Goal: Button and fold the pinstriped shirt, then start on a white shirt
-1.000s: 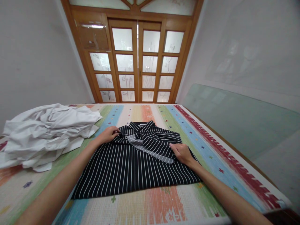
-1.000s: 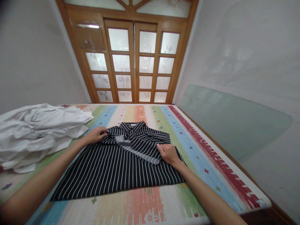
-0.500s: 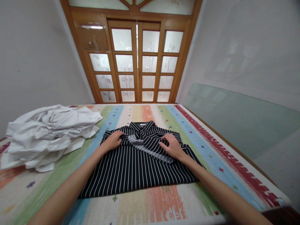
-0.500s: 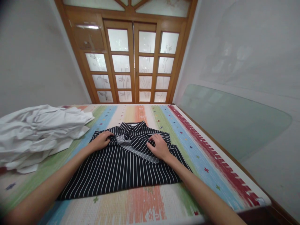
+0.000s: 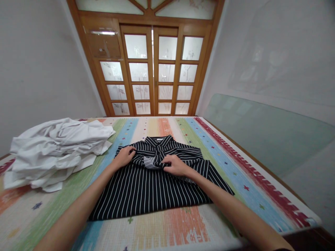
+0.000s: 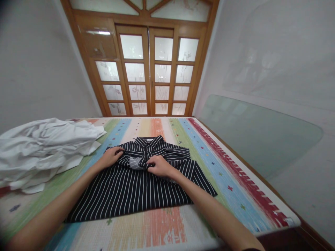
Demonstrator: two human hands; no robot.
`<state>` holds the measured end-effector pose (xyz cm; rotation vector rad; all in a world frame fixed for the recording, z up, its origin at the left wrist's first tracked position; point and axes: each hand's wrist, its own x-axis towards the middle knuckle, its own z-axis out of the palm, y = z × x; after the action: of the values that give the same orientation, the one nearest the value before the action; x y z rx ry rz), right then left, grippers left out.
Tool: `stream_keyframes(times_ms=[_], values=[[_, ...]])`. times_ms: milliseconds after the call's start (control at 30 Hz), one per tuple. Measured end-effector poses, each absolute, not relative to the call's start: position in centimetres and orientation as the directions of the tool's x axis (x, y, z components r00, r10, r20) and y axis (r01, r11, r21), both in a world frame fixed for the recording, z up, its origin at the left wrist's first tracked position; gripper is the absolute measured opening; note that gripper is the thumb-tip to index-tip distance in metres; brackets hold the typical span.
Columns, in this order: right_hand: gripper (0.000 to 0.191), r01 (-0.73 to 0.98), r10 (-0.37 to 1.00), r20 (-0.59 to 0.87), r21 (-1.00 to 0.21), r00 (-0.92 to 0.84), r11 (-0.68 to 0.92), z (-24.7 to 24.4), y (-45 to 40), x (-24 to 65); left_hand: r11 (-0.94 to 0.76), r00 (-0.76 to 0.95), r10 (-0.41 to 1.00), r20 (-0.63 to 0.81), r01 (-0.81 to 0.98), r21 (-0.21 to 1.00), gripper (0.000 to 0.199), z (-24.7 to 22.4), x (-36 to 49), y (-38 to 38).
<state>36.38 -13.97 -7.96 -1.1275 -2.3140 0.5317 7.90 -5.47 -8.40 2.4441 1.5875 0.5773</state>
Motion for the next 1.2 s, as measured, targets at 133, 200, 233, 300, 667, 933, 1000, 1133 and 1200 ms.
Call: stream_keyframes(times_ms=[133, 200, 233, 300, 667, 933, 1000, 1133, 1200], values=[[0.027, 0.457, 0.658, 0.170, -0.592, -0.734, 0.664, -7.6, -15.1, 36.8, -0.436, 0.373, 0.895, 0.245, 0.849, 0.300, 0.034, -8.4, 8.3, -5.2], [0.029, 0.417, 0.633, 0.117, -0.659, -0.765, 0.626, -7.5, -15.2, 36.8, -0.474, 0.405, 0.872, 0.274, 0.838, 0.269, 0.034, -8.4, 9.0, -5.2], [0.033, 0.413, 0.651, 0.105, -0.694, -0.752, 0.589, -7.5, -15.0, 36.7, -0.496, 0.425, 0.859, 0.285, 0.828, 0.263, 0.035, -8.4, 9.4, -5.1], [0.038, 0.444, 0.722, 0.104, -0.726, -0.684, 0.525, -7.5, -14.5, 36.4, -0.544, 0.474, 0.833, 0.284, 0.792, 0.275, 0.036, -8.5, 10.5, -5.1], [0.019, 0.829, 0.916, 0.255, -0.399, -0.310, 0.392, -7.5, -12.4, 37.2, -0.637, 0.635, 0.758, 0.149, 0.673, 0.376, 0.036, -8.9, 15.6, -4.4], [0.050, 0.919, 0.968, 0.142, -0.310, -0.209, 0.244, -8.6, -11.0, 40.1, -0.632, 0.634, 0.757, 0.157, 0.650, 0.422, 0.020, -8.6, 16.8, -4.8], [0.048, 0.941, 0.979, 0.109, -0.277, -0.171, 0.195, -8.6, -11.0, 39.9, -0.635, 0.639, 0.753, 0.158, 0.641, 0.432, 0.019, -8.5, 16.9, -5.1], [0.035, 0.982, 0.993, 0.080, -0.158, -0.088, 0.099, -7.9, -11.6, 39.3, -0.632, 0.641, 0.751, 0.156, 0.631, 0.451, 0.017, -8.1, 17.0, -5.5], [0.029, 0.991, 0.994, 0.066, -0.098, -0.086, 0.092, -7.5, -12.2, 39.2, -0.627, 0.637, 0.755, 0.157, 0.629, 0.460, 0.016, -8.0, 17.1, -5.7]])
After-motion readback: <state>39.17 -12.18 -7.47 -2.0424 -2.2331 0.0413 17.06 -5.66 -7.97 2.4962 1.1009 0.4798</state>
